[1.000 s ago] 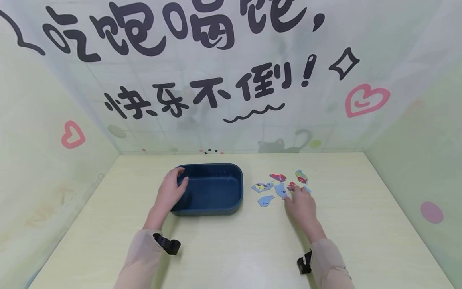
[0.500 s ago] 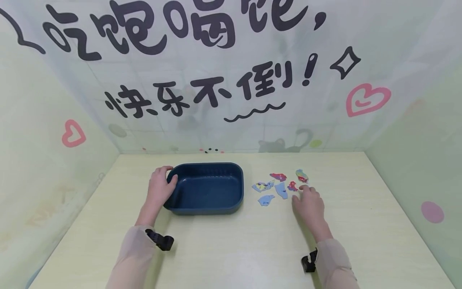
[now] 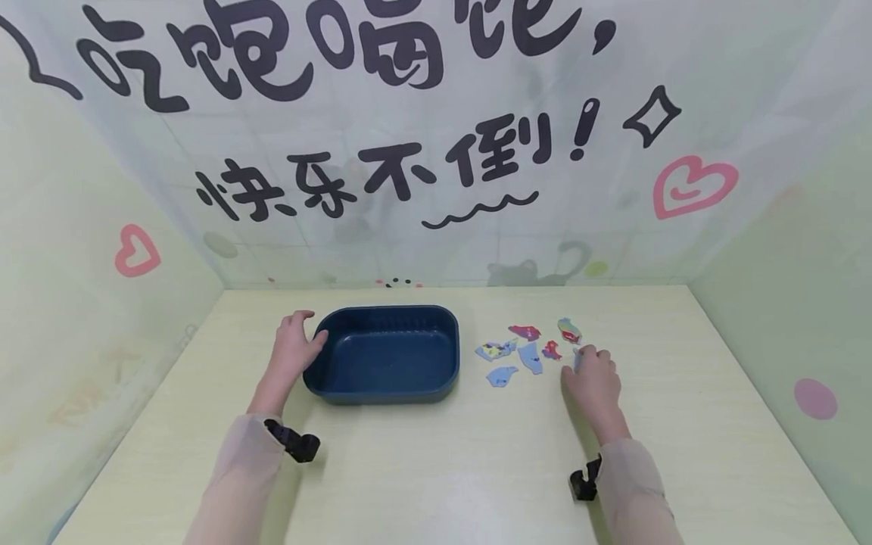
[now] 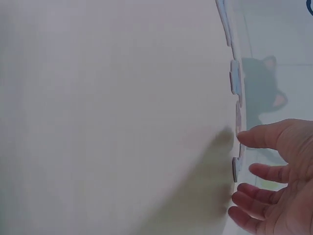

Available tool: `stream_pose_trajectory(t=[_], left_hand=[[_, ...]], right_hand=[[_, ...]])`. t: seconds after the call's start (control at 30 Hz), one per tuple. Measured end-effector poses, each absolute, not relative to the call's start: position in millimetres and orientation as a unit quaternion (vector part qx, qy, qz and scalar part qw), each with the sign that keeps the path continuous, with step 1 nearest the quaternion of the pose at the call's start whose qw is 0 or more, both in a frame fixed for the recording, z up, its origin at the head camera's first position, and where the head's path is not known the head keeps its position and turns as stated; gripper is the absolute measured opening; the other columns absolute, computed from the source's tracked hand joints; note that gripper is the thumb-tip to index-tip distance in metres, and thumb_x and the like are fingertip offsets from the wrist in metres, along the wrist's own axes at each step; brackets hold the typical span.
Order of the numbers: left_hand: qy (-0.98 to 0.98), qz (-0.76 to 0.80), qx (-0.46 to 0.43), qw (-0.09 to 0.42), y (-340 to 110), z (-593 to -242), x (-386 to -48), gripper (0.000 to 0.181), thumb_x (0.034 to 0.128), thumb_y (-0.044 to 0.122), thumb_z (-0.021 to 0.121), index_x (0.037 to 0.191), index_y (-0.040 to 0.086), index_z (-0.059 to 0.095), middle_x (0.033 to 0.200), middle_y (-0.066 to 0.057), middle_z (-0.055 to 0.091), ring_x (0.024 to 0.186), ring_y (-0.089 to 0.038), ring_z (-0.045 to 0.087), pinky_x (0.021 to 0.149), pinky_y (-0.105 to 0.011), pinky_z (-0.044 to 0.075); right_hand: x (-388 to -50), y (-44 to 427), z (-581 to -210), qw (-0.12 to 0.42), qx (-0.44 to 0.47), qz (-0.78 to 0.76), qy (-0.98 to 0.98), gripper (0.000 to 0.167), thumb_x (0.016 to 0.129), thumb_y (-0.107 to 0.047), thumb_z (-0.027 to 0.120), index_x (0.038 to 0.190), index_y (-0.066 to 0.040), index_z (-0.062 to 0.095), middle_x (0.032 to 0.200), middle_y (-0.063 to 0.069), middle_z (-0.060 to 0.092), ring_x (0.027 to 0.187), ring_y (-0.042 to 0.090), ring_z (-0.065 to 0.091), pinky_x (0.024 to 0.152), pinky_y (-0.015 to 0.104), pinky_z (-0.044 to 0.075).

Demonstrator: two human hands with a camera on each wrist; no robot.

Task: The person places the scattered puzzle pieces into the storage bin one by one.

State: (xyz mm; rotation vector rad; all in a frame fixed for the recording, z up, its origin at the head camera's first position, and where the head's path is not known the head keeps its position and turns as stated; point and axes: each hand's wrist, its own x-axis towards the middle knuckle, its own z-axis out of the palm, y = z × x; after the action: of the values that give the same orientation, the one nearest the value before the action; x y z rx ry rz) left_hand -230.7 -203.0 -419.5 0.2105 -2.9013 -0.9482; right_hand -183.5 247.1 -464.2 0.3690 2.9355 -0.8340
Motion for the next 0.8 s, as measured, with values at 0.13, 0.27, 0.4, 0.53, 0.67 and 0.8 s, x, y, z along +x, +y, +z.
stream_pose_trajectory(t=[0.13,0.27,0.4,0.53,0.67,0.8], left_hand=[[-0.945,-0.32,0.07,0.01,-205.8,-416.6,-235.9,0.056,0.0891,0.02,0.052,0.134,-0.005,0.031,0.134,-0.032,0.031,0.121,-0.044,0.037,0.1,-0.052,0.035],[-0.941,-0.33,0.075,-0.015,-208.4,-415.9,-240.2,0.058,0.0894,0.019,0.052,0.136,-0.006,0.027,0.133,-0.032,0.033,0.12,-0.043,0.04,0.099,-0.05,0.036],[-0.935,-0.344,0.08,-0.038,-211.5,-417.7,-243.8,0.058,0.0904,0.018,0.05,0.137,-0.006,0.024,0.133,-0.031,0.034,0.119,-0.043,0.041,0.098,-0.05,0.038],[-0.933,-0.347,0.079,-0.058,-215.0,-419.3,-245.7,0.057,0.091,0.017,0.05,0.135,-0.008,0.025,0.133,-0.032,0.036,0.12,-0.043,0.041,0.096,-0.049,0.04],[-0.934,-0.34,0.081,-0.076,-217.1,-419.1,-246.9,0.055,0.0914,0.018,0.05,0.134,-0.008,0.026,0.132,-0.033,0.039,0.12,-0.043,0.041,0.097,-0.05,0.039],[-0.936,-0.33,0.082,-0.09,-217.9,-419.4,-248.4,0.053,0.0917,0.02,0.049,0.133,-0.007,0.03,0.13,-0.032,0.041,0.118,-0.042,0.043,0.096,-0.049,0.04]], right_hand=[[-188.7,250.7,-459.0,0.063,0.134,-0.27,0.951,0.058,0.084,-0.021,0.053,0.123,0.017,0.035,0.109,0.036,0.042,0.096,0.046,0.045,0.07,0.052,0.044],[-191.5,251.8,-453.2,0.085,0.141,-0.266,0.95,0.056,0.083,-0.022,0.055,0.117,0.019,0.037,0.106,0.036,0.042,0.094,0.045,0.045,0.071,0.053,0.044],[-193.5,251.9,-446.7,0.097,0.147,-0.261,0.949,0.05,0.082,-0.022,0.057,0.108,0.019,0.042,0.098,0.033,0.044,0.085,0.039,0.046,0.066,0.048,0.044],[-194.6,253.2,-442.7,0.108,0.15,-0.268,0.946,0.04,0.081,-0.022,0.06,0.094,0.014,0.048,0.087,0.025,0.046,0.074,0.03,0.045,0.058,0.037,0.042],[-195.9,256.0,-441.4,0.124,0.151,-0.277,0.941,0.038,0.081,-0.022,0.061,0.093,0.014,0.053,0.081,0.02,0.05,0.071,0.026,0.046,0.057,0.033,0.04],[-197.8,258.7,-440.3,0.132,0.151,-0.284,0.938,0.043,0.082,-0.021,0.061,0.101,0.017,0.054,0.085,0.022,0.055,0.072,0.026,0.048,0.059,0.034,0.043]])
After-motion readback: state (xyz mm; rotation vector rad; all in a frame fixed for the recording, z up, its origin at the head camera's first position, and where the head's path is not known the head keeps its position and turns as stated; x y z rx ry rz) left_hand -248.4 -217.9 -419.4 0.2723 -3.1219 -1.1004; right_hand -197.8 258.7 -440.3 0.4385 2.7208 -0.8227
